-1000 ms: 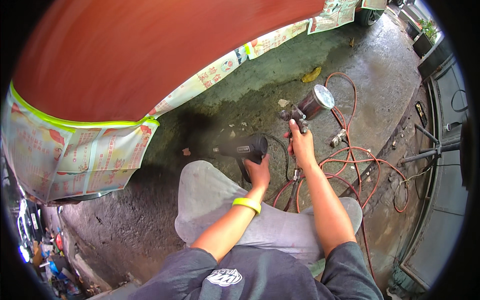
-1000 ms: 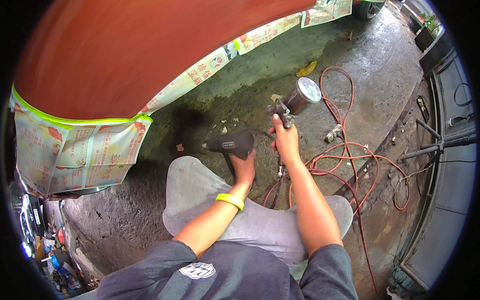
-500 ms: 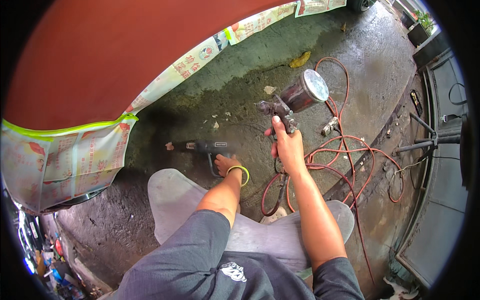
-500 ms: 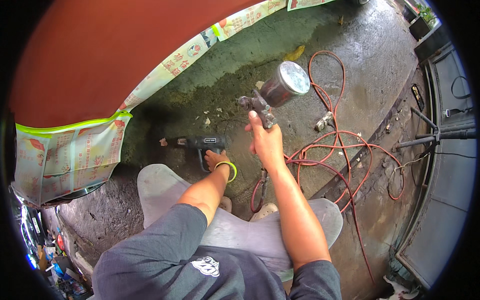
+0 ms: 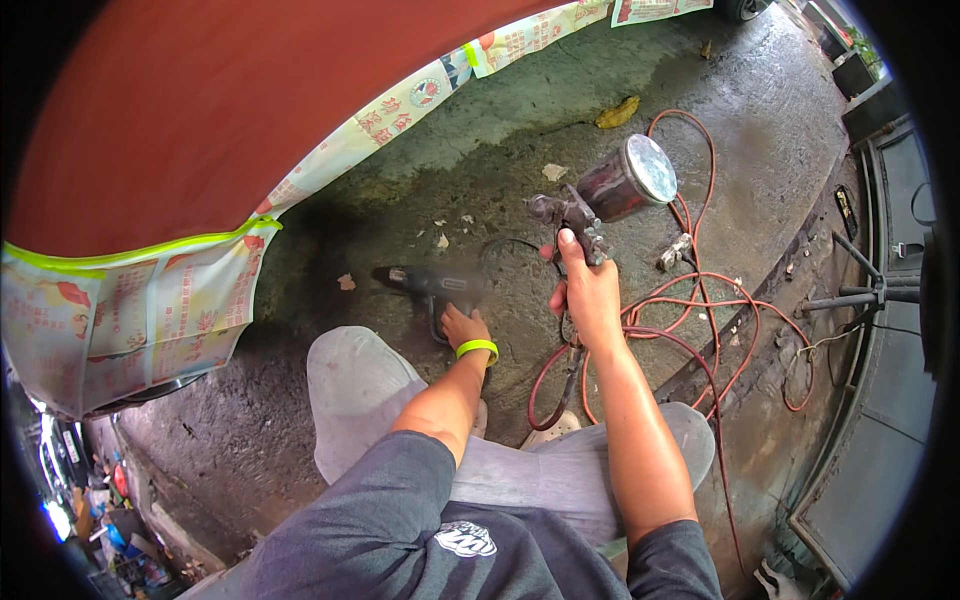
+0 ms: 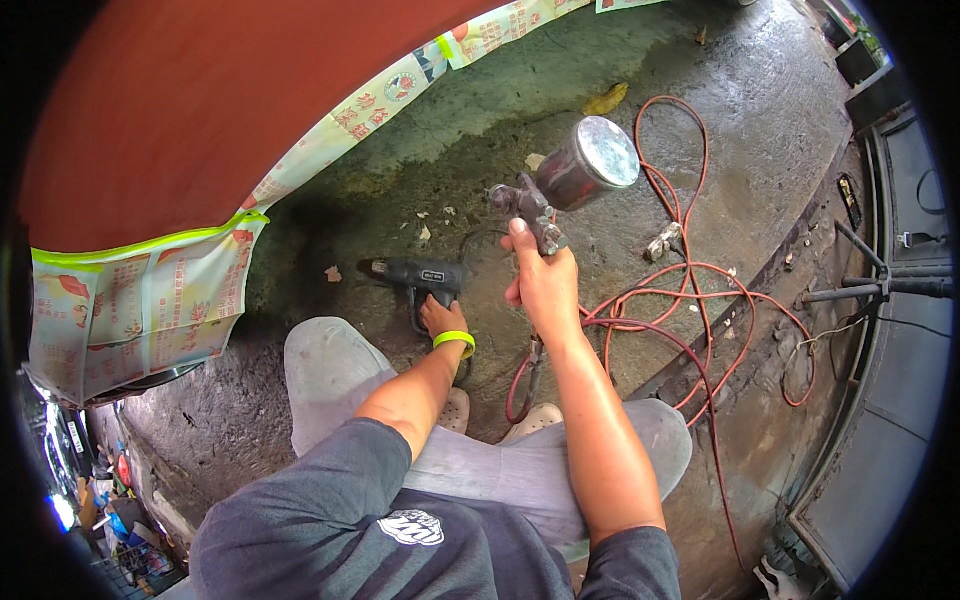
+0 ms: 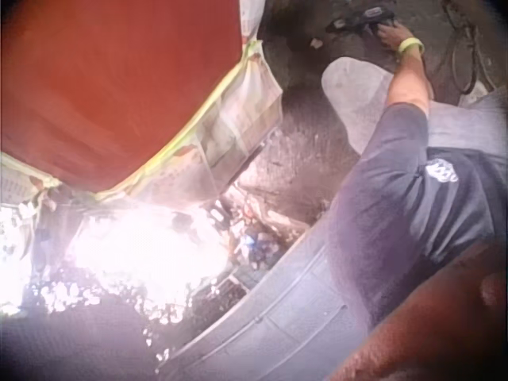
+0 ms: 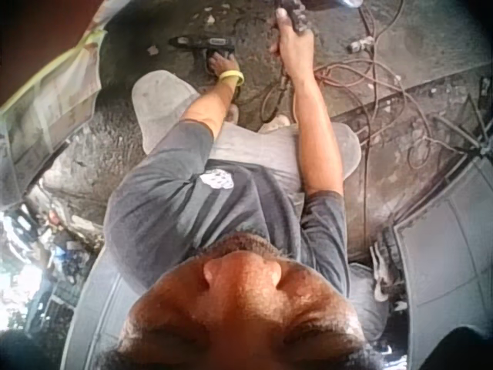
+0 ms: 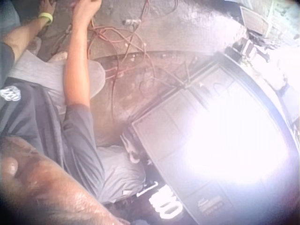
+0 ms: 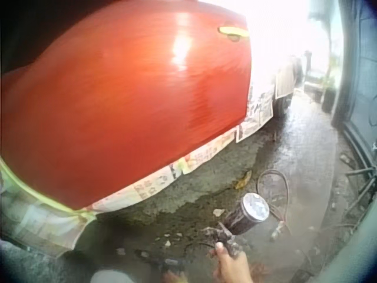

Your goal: The person walks to a red car door, picks up a spray gun and a heat gun, and sits on the ground. They wipe the door surface, then use the heat gun to warm the paint while spraying it with the spray gun. The person repeatedly wipes and heats the door surface.

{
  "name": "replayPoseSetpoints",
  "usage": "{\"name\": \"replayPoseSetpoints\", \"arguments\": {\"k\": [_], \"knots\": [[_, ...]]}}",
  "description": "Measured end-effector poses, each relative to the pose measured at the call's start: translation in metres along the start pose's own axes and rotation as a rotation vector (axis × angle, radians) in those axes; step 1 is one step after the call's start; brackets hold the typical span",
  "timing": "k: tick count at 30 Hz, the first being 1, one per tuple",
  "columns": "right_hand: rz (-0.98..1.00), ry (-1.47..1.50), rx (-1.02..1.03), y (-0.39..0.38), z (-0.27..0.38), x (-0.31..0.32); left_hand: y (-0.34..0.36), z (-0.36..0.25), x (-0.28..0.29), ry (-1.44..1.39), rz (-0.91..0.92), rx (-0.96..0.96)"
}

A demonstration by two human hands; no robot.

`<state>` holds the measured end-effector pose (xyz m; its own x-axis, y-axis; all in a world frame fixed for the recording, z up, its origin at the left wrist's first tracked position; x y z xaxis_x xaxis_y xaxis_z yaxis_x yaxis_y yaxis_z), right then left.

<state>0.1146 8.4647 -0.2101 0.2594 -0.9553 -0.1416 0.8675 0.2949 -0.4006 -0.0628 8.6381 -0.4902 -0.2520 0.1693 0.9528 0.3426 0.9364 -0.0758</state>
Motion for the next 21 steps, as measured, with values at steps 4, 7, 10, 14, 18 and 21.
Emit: {"name": "replayPoseSetpoints", "arguments": {"k": [4,7,10,14,18,21], "knots": [[-0.012,0.009,0.001,0.003,0.003,-0.003,0.003,-0.001,0.001,-0.063,0.085,0.036],[0.001,0.014,0.004,0.003,0.005,-0.003,0.004,0.004,-0.005,-0.105,0.056,0.063],[0.03,-0.03,-0.031,0.003,0.002,-0.004,0.009,0.016,-0.016,-0.166,-0.021,0.094],[-0.002,-0.009,-0.015,0.004,0.0,-0.001,0.01,0.022,-0.026,-0.174,0.056,0.196],[-0.01,-0.008,-0.019,0.003,-0.001,-0.001,0.013,0.028,-0.031,-0.184,0.067,0.171],[-0.008,-0.008,-0.005,0.003,-0.002,-0.002,0.012,0.029,-0.033,-0.193,0.037,0.17]]}}
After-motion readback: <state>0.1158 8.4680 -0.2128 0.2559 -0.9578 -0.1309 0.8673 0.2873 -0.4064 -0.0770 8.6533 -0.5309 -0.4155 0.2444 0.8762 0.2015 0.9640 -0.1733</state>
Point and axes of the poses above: each hand's wrist, its own y-axis towards the middle knuckle, its own x-axis out of the back of the hand, z = x × y, the point moved 4 cm from there along y, towards the middle knuckle, and after that the axes turned 3 degrees about y, right-handed, at the moved point
